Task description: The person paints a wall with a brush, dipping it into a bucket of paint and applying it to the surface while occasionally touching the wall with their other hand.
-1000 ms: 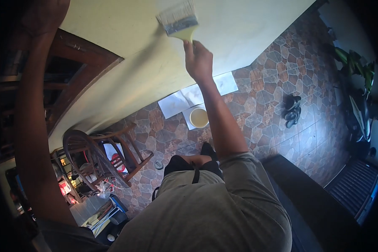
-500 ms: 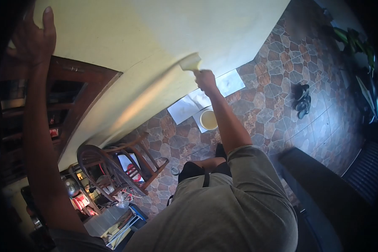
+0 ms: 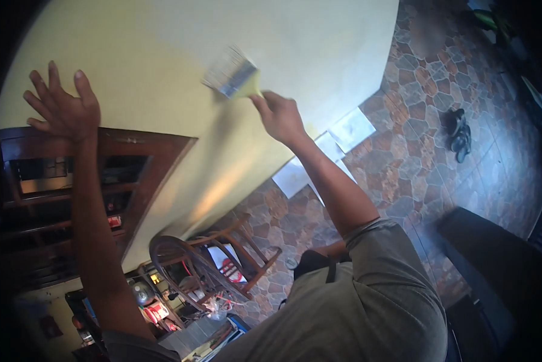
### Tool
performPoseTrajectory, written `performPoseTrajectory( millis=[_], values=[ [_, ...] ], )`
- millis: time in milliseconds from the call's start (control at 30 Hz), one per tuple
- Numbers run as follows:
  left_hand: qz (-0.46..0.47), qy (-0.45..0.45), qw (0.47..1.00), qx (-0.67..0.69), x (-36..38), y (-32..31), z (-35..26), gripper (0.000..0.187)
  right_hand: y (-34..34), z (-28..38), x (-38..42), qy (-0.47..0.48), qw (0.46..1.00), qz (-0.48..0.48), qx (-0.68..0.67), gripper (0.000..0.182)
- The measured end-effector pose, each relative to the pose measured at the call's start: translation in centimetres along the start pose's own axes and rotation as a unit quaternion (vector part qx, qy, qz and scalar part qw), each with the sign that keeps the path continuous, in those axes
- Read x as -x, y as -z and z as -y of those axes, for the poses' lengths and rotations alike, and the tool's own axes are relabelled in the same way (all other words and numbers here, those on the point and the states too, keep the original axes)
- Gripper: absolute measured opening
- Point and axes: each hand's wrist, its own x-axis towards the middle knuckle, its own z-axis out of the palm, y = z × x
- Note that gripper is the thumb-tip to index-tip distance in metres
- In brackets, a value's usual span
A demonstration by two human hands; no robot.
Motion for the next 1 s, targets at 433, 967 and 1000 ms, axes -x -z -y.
performPoseTrajectory(
  millis=[433, 967, 1000],
  values=[
    [0.03, 0.035, 0.999, -0.003, -0.1, 0.0, 0.1, 0.059, 1.8, -1.9, 0.0, -0.154, 0.986, 0.061, 0.034, 0.044],
    [0.156, 0.067, 0.985, -0.033, -0.5, 2.3, -0.6, 0.072, 1.6, -2.6, -1.3, 0.027, 0.997, 0.004, 0.073, 0.046],
    [0.153, 0.072, 0.985, -0.043, -0.6, 2.3, -0.4, 0.072, 1.4, -4.5, -0.6, -0.041, 0.997, 0.022, 0.057, 0.044]
  ],
)
